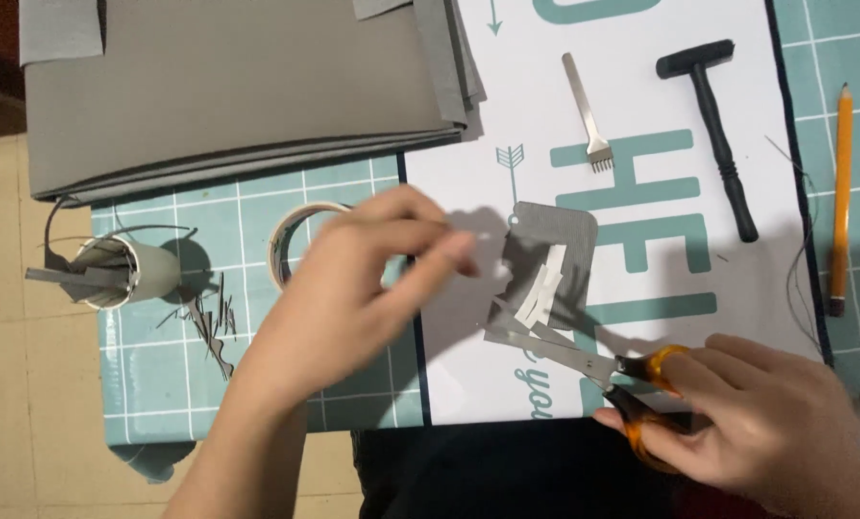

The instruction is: Applying double-sided tape to the edges of a grey leather piece and trimming it with scissors.

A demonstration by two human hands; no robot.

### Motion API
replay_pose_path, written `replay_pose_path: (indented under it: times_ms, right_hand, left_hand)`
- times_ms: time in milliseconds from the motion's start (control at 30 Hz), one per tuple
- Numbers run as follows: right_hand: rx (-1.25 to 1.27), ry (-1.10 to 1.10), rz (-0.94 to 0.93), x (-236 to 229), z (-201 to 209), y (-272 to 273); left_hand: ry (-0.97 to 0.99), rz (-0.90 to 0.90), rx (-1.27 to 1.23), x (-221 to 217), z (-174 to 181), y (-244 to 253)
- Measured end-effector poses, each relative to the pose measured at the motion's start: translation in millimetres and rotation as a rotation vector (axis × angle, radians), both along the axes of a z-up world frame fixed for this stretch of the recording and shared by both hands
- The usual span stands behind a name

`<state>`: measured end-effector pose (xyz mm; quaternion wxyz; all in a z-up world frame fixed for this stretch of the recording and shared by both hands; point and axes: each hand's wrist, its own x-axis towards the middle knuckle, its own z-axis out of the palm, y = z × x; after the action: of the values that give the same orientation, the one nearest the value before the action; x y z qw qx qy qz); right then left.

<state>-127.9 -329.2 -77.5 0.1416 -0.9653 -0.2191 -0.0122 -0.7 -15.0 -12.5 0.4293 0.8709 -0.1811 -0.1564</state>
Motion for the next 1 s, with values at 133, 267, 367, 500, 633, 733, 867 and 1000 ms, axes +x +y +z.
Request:
replay_pose_path:
  times_ms: [133,267,367,500,633,733,867,1000]
  right_hand:
    - [-0.125,-0.011,0.094,2,3,-9]
    - [-0.149,-0.017,0.053,0,2,-9]
    - [-0.099,0.040,0.010,1,3,-7]
    - [-0.078,0.125,-0.067,2,0,-3]
    - [-0.221,0.423,-0.412,7,1,2]
    - [-0.225,0.260,-0.737,8,-13,-2]
    - [-0.254,0.506,-0.962,40,15,16]
    - [-0.288,0.692,-1.110,46,36,26]
  left_hand:
    - [0.262,-0.313,0.204,10,4,-21]
    - [0.300,-0.338,0.042,9,-3,-28]
    - [0.376,-0.272,-0.062,8,-9,-33]
    - [0.391,-0.238,-0.258,8,-20,-34]
    - [0.322,-0.134,-0.516,13,-33,-36]
    - [0.200,-0.007,-0.488,4,-31,-34]
    - [0.202,-0.007,-0.478,8,-29,-30]
    - [0.250,-0.074,-0.487,3,-29,-32]
